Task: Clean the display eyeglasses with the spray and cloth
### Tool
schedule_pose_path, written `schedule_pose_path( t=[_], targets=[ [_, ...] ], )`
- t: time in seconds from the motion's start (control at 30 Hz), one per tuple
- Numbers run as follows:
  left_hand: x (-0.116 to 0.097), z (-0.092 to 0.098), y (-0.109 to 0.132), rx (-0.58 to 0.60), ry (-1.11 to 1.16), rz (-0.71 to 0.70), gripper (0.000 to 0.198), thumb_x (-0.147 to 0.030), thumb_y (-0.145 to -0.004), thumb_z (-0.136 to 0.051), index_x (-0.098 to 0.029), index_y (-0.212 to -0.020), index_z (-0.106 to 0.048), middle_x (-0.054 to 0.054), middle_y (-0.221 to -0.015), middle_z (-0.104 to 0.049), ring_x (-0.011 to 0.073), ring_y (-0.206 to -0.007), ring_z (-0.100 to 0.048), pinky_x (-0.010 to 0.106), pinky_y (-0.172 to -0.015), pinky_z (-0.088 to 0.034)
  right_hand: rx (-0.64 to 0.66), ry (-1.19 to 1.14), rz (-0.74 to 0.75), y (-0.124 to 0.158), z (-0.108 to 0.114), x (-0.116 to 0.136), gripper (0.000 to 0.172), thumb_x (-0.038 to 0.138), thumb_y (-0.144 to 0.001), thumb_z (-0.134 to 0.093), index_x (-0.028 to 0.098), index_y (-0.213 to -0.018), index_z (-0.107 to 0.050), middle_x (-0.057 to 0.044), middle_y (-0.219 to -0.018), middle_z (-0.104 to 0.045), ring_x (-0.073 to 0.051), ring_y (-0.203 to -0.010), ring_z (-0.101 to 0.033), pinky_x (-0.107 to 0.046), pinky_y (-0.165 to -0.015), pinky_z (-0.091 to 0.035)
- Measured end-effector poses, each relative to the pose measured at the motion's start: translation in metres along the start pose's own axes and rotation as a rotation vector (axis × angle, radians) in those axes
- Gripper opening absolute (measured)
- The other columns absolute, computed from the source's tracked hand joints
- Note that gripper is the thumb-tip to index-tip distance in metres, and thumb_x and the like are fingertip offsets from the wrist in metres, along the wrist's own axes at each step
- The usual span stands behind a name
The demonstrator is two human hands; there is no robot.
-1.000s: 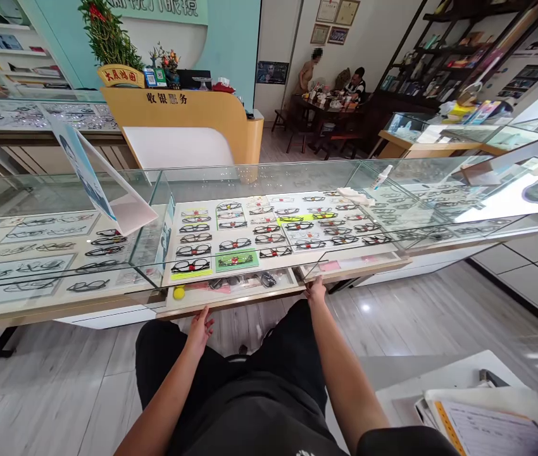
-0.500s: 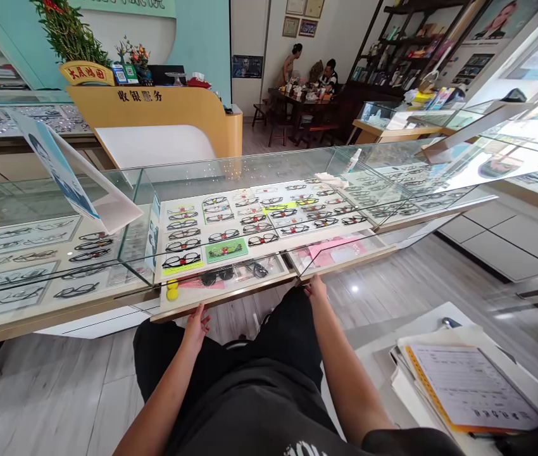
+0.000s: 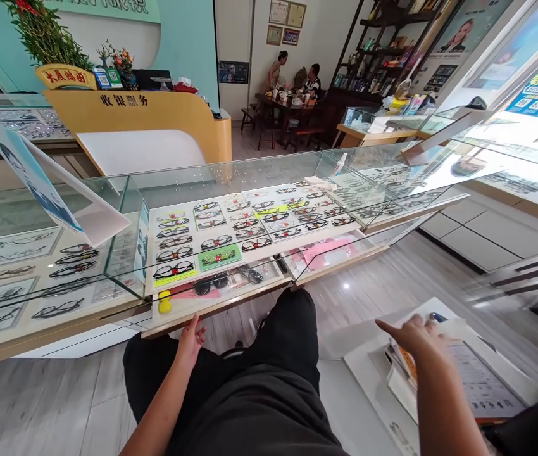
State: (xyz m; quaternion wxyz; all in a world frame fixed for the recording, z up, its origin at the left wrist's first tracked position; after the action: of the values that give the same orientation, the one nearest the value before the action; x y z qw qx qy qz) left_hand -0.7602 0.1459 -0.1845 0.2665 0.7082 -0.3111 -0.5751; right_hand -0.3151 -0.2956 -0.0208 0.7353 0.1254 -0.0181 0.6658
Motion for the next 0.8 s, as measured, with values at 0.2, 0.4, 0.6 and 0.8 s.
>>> schedule_pose_path(
  t=[0.2, 0.4, 0.6, 0.8],
  targets=[
    [-0.001, 0.0, 0.002, 0.005, 0.006, 0.011, 0.024, -0.039, -0.102, -0.082, -0.021, -0.114, -0.073, 0.008, -0.128, -0.079, 0.0119, -0.078, -0.072, 0.021, -0.057, -0.047, -0.013, -0.078, -0.146, 0.013, -0.007, -0.024, 0.133, 0.09, -0.082, -0.046, 0.009, -0.185, -0.02, -0.028, -0.191, -0.02, -0.055, -0.176, -0.017, -0.083, -0.131, -0.029],
    [-0.003, -0.002, 0.004, -0.007, 0.005, 0.025, 0.022, -0.038, -0.103, -0.082, -0.02, -0.112, -0.072, 0.007, -0.123, -0.079, 0.0115, -0.074, -0.071, 0.021, -0.054, -0.045, -0.098, -0.127, -0.09, 0.017, -0.003, -0.014, 0.117, 0.075, -0.092, -0.036, -0.003, -0.179, -0.028, -0.036, -0.184, -0.031, -0.06, -0.17, -0.028, -0.078, -0.133, -0.029],
    [-0.006, -0.003, 0.006, -0.008, 0.006, 0.028, 0.023, -0.038, -0.103, -0.081, -0.019, -0.115, -0.073, 0.006, -0.121, -0.079, 0.0103, -0.072, -0.071, 0.022, -0.054, -0.046, -0.182, -0.077, -0.099, -0.031, 0.037, -0.064, 0.123, 0.081, -0.08, -0.05, 0.009, -0.179, -0.04, -0.035, -0.18, -0.039, -0.055, -0.171, -0.033, -0.074, -0.13, -0.039],
    [-0.008, -0.002, 0.005, -0.006, -0.018, 0.036, 0.025, -0.04, -0.102, -0.083, -0.02, -0.115, -0.073, 0.005, -0.122, -0.079, 0.0095, -0.071, -0.071, 0.022, -0.055, -0.046, -0.072, 0.032, -0.238, -0.089, 0.056, -0.126, 0.097, 0.048, -0.053, -0.067, 0.031, -0.148, -0.078, -0.049, -0.123, -0.071, -0.064, -0.121, -0.074, -0.076, -0.064, -0.049]
  ],
)
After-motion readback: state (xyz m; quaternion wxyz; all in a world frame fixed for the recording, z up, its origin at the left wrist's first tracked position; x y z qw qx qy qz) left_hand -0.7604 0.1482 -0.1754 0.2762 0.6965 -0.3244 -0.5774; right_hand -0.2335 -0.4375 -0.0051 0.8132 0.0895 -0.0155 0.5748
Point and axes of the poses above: each hand's wrist, its own y-axis away from the middle knuckle, its own z-axis out of the back of the hand, x = y × z, the point moved 1 cm from there along -y, towards the middle knuckle
